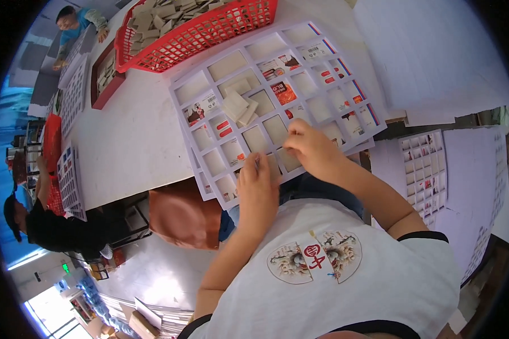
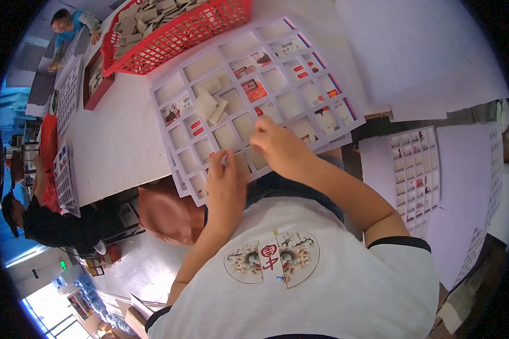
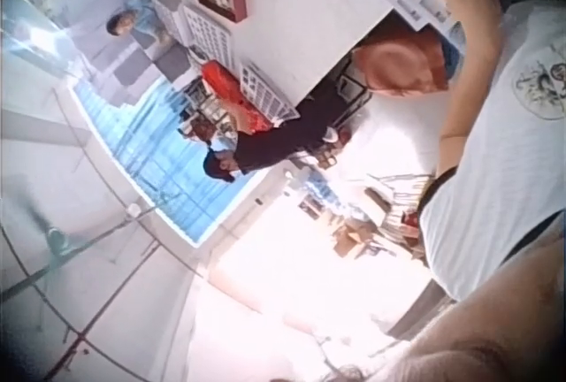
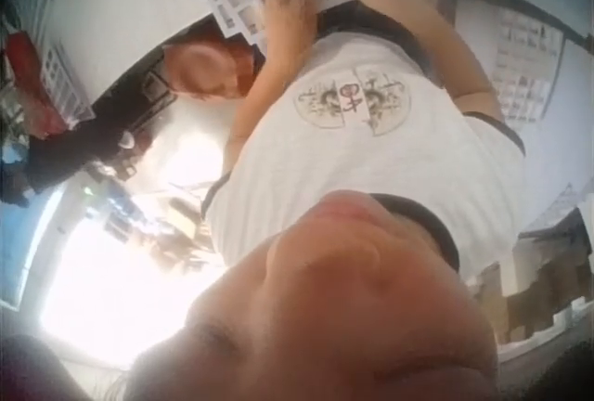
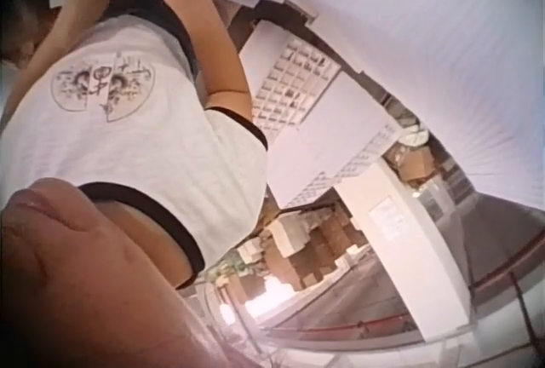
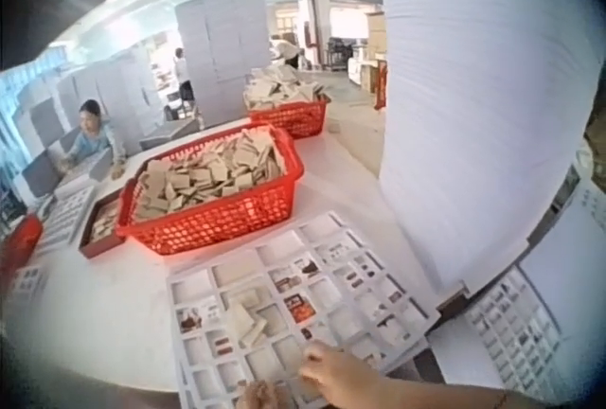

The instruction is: The recorder is manually sorting small rectangular items from a red plastic basket into white compartmentalized trays.

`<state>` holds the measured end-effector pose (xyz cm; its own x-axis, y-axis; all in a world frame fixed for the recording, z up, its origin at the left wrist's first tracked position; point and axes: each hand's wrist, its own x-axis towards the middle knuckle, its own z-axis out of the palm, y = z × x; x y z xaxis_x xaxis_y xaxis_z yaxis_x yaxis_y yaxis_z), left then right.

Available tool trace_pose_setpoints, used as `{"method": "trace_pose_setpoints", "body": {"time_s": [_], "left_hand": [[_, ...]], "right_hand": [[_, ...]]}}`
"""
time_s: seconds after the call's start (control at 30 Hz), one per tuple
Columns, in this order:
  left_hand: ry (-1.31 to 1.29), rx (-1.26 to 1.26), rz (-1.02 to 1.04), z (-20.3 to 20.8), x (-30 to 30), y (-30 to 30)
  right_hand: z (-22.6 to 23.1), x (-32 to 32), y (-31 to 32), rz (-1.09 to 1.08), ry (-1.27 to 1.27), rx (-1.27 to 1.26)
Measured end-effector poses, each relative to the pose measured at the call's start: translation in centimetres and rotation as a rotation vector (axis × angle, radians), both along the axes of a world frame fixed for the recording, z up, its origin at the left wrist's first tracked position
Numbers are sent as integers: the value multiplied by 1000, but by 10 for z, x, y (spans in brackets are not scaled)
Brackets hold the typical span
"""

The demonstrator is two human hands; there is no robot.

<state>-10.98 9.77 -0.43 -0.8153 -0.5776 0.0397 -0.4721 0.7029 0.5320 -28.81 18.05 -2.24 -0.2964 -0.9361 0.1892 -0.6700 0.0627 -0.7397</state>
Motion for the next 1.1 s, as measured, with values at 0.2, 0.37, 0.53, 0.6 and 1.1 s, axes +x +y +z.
{"method": "trace_pose_setpoints", "body": {"time_s": [0.2,0.37,0.53,0.6,1.1], "left_hand": [[-141,-204,-36,-14,20,15],[101,-207,76,-21,29,4],[170,-300,42,-31,47,-13],[124,-310,-87,-27,50,-17],[515,-229,181,-4,-43,-124]], "right_hand": [[24,22,31,81,623,45],[-9,33,32,57,634,30],[9,38,-3,179,590,105],[26,18,-28,247,342,120],[14,-39,-143,-147,0,-245]]}}
